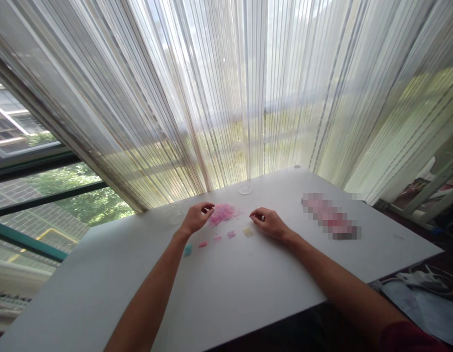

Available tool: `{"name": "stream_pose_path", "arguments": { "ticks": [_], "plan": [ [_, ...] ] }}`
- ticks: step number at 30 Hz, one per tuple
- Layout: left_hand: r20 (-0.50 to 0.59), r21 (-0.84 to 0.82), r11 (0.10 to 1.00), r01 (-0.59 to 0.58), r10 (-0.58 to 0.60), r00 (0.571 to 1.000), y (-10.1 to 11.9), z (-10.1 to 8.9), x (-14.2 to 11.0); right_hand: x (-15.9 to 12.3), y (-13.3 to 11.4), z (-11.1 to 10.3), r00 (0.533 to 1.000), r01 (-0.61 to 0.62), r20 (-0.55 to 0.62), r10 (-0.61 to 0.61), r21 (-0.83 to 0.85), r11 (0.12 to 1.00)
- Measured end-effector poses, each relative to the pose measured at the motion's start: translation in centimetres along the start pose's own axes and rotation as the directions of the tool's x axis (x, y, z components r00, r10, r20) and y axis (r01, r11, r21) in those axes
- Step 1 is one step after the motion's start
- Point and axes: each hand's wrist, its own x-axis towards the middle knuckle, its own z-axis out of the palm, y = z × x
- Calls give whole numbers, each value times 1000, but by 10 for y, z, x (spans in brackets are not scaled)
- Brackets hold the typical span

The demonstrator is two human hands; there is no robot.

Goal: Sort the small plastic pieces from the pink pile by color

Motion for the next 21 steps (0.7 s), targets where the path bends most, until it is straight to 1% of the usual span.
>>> {"name": "stream_pose_path", "arguments": {
  "ticks": [6,11,17,21],
  "plan": [
    [68,109,993,39,-47,997,-7,5,4,0,1,0,1000,-8,7,8,-7,1000],
    [93,161,985,56,-72,993,-7,3,6,0,-1,-1,1000,-6,6,6,-11,1000],
    [98,224,973,63,-87,991,-3,-1,6,0,-3,0,1000,9,3,-9,-10,1000],
    [76,209,976,53,-70,995,-1,-4,4,0,-3,0,1000,11,2,-11,-4,1000]
  ]
}}
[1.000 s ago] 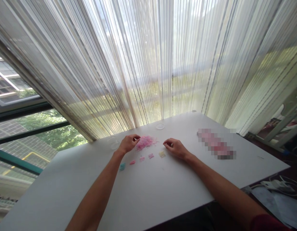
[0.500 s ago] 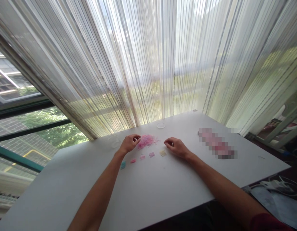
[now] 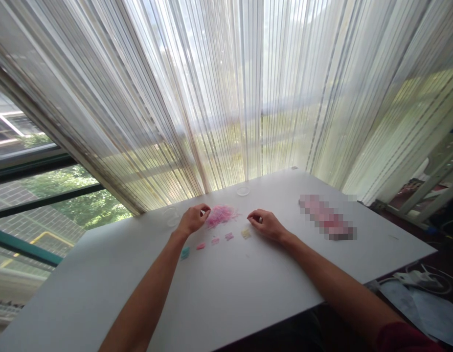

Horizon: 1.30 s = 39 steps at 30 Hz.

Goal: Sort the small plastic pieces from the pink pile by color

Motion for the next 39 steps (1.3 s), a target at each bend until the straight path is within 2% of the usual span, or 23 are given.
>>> {"name": "stream_pose_path", "arguments": {
  "ticks": [2,5,9,12,16,21,32,36,39],
  "plan": [
    [-34,-65,998,-21,19,999,2,-2,-6,0,0,-1,1000,5,-5,-5,3,1000],
    [-72,-251,966,-57,40,997,9,-3,-24,-1,-5,-2,999,29,-36,-29,13,999],
    [-32,-444,893,-69,61,998,27,2,-60,-11,-27,4,986,137,-94,-135,18,990],
    [10,-503,862,-63,78,997,37,12,-86,-24,-50,15,958,285,-4,-285,58,957],
    [69,-550,832,-69,128,989,41,24,-105,-36,-67,33,885,445,124,-449,54,894],
    [114,-569,818,-88,184,976,42,28,-109,-39,-64,40,859,492,159,-487,7,871],
    [128,-595,797,-100,217,968,44,30,-109,-38,-65,34,852,491,200,-484,14,871],
    [152,-585,806,-91,219,964,41,28,-109,-37,-63,32,871,465,183,-456,-6,886],
    [128,-573,814,-93,200,971,39,28,-109,-36,-62,31,885,443,159,-437,-5,896]
  ]
}}
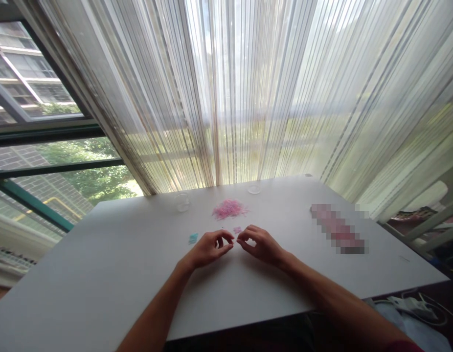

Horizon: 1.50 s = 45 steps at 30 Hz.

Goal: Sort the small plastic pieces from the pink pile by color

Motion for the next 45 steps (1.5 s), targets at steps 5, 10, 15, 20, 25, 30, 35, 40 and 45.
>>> {"name": "stream_pose_path", "arguments": {
  "ticks": [5,10,15,20,25,30,35,40,45],
  "plan": [
    [-84,59,998,-16,21,996,-3,3,0,0,1,0,999,-26,-27,26,-1,1000],
    [-123,71,997,-30,38,992,-4,6,1,0,1,0,999,-29,-28,29,0,1000],
    [-129,65,998,-26,34,991,-4,6,1,0,1,1,1000,-20,-15,20,0,1000],
    [-140,70,997,-33,43,989,-6,6,1,-1,0,1,1000,4,-21,-4,-1,1000],
    [-138,81,995,-54,65,988,-8,7,1,-1,1,2,999,15,-43,-16,-20,1000],
    [-125,84,993,-83,93,988,-8,6,2,-1,3,2,998,62,-30,-62,-4,998],
    [-129,98,992,-75,87,988,-8,6,1,-1,1,2,997,71,-9,-71,11,997],
    [-122,132,988,-80,96,988,-11,5,1,1,-1,1,998,60,-6,-60,-3,998],
    [-121,184,978,-98,121,985,-12,3,-1,0,0,2,998,57,7,-57,-4,998]
  ]
}}
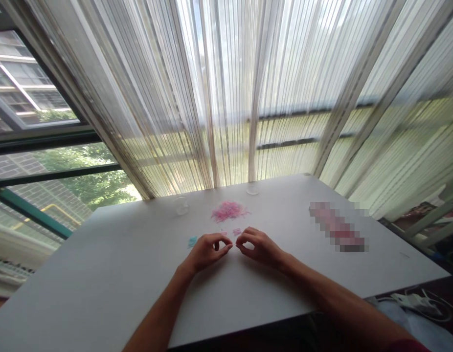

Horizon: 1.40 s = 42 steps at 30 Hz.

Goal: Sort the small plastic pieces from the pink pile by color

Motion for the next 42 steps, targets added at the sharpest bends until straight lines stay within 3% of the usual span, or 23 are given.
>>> {"name": "stream_pose_path", "arguments": {
  "ticks": [6,10,15,20,30,42],
  "plan": [
    [-12,51,999,-19,19,1000,2,-7,0,-2,3,4,1000,-13,-9,13,1,1000],
    [-99,116,993,7,4,995,-3,-13,0,-1,4,1,999,-35,-9,35,-3,999],
    [-203,311,950,11,56,978,-15,-15,3,0,4,-4,997,-60,-41,60,11,998],
    [-198,465,885,14,88,976,-20,-15,5,1,6,-9,993,-109,-50,110,11,994],
    [-130,482,876,29,38,991,-16,-15,4,2,31,-23,953,-250,-172,249,13,968],
    [-122,438,897,62,-9,993,-13,-14,4,2,40,-26,935,-308,-175,309,33,951]
  ]
}}
